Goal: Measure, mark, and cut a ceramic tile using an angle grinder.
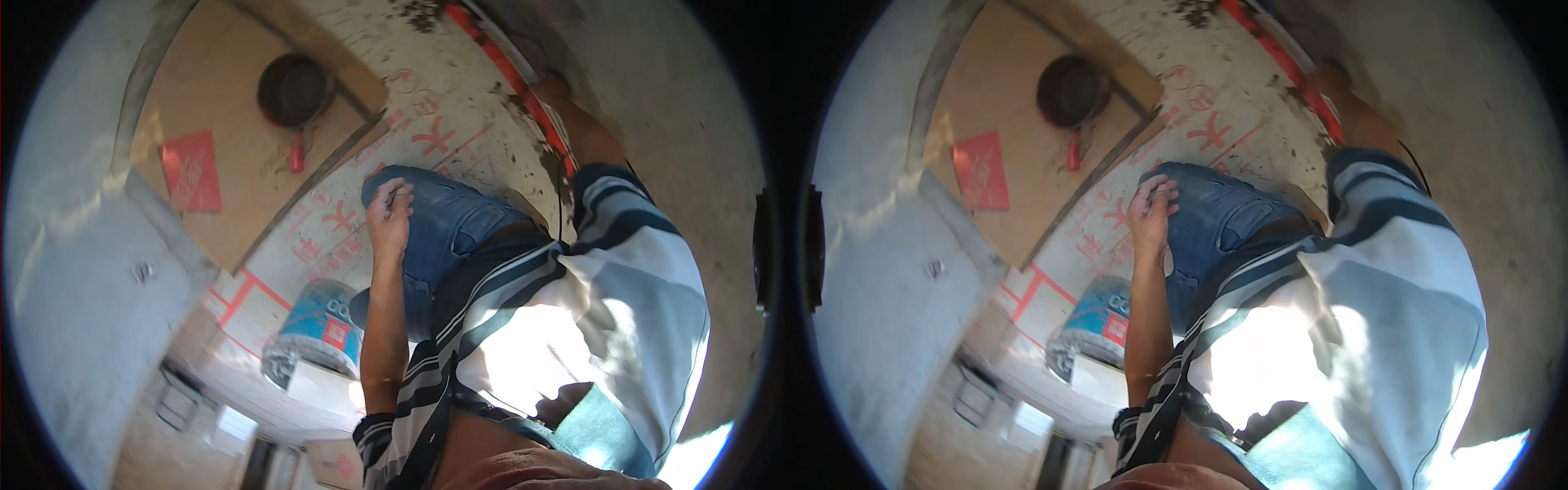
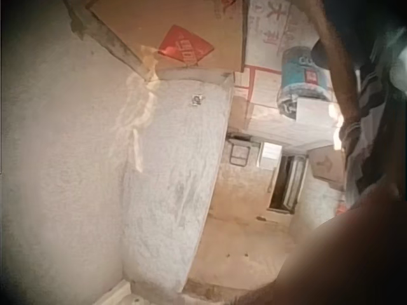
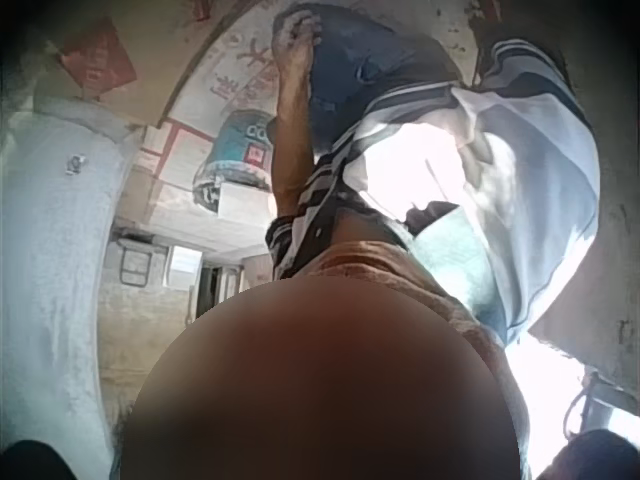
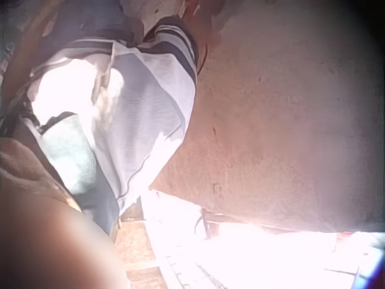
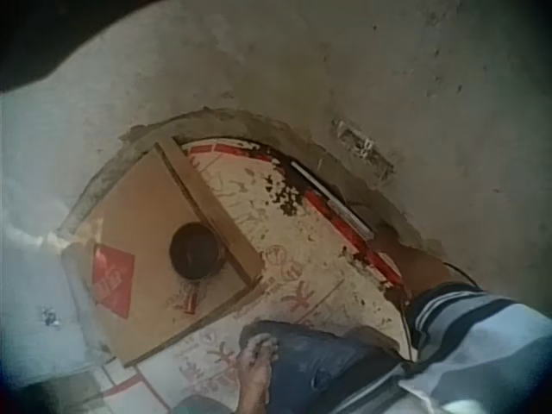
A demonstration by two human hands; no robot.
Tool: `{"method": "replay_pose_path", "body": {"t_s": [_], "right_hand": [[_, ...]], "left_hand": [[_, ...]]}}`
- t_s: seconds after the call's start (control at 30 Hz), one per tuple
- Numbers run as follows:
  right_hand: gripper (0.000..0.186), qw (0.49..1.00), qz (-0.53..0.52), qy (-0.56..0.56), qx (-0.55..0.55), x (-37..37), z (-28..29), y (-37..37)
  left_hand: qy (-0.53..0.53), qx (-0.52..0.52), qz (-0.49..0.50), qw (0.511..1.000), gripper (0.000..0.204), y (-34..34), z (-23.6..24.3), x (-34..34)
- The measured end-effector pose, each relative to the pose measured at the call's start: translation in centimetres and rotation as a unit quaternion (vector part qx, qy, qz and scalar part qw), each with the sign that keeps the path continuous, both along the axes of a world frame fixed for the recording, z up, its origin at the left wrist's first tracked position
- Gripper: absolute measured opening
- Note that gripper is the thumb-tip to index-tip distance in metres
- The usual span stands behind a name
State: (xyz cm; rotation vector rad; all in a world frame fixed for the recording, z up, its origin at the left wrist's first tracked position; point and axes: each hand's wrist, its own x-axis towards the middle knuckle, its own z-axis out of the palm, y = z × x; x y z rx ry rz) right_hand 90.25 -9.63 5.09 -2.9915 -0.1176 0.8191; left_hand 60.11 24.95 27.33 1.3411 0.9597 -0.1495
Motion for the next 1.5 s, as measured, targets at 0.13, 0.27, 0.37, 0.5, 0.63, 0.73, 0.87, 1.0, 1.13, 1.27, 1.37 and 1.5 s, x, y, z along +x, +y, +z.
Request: {"method": "replay_pose_path", "body": {"t_s": [0.13,0.27,0.37,0.5,0.63,0.73,0.87,1.0,1.13,1.27,1.37,1.5], "right_hand": [[0.028,0.942,-0.087,0.191,0.262,-1.6,-0.1,-0.1],[0.04,0.908,0.139,0.136,0.372,-5.3,4.6,5.9],[0.043,0.837,0.195,0.261,0.439,-9.9,11.8,15.1],[0.034,0.775,0.42,0.323,0.345,-17.5,23.6,26.8],[0.033,0.688,0.557,0.382,0.266,-25.4,31.6,32.0],[0.031,0.572,0.73,0.278,0.248,-30.8,34.3,32.7],[0.029,0.524,0.766,0.291,0.233,-35.6,35.9,31.2],[0.026,0.511,0.779,0.303,0.199,-37.9,36.8,29.1],[0.025,0.559,0.781,0.241,0.139,-38.5,37.5,27.1],[0.027,0.597,0.765,0.212,0.113,-38.7,37.8,25.4],[0.028,0.589,0.772,0.184,0.156,-39.0,37.6,24.3],[0.031,0.594,0.778,0.152,0.139,-39.6,37.3,23.5]], "left_hand": [[-0.065,0.136,-0.018,0.989,0.021,-0.1,-0.2,-1.3],[-0.086,0.193,0.06,0.976,0.024,-0.6,0.9,-3.5],[-0.094,0.158,0.135,0.974,0.024,-1.2,3.1,-5.6],[-0.112,0.245,0.288,0.919,0.028,-2.6,5.9,-10.2],[-0.1,0.283,0.421,0.856,0.029,-4.9,7.0,-17.0],[-0.165,0.191,0.56,0.789,0.029,-7.2,7.5,-21.5],[-0.216,0.186,0.678,0.678,0.026,-9.5,6.9,-24.7],[-0.226,0.178,0.739,0.609,0.021,-10.6,5.6,-27.8],[-0.26,0.172,0.745,0.589,0.019,-10.4,5.0,-30.1],[-0.301,0.113,0.762,0.561,0.018,-9.8,4.9,-31.8],[-0.331,0.107,0.769,0.537,0.023,-9.5,4.7,-32.7],[-0.344,0.083,0.766,0.536,0.022,-9.6,4.3,-33.6]]}}
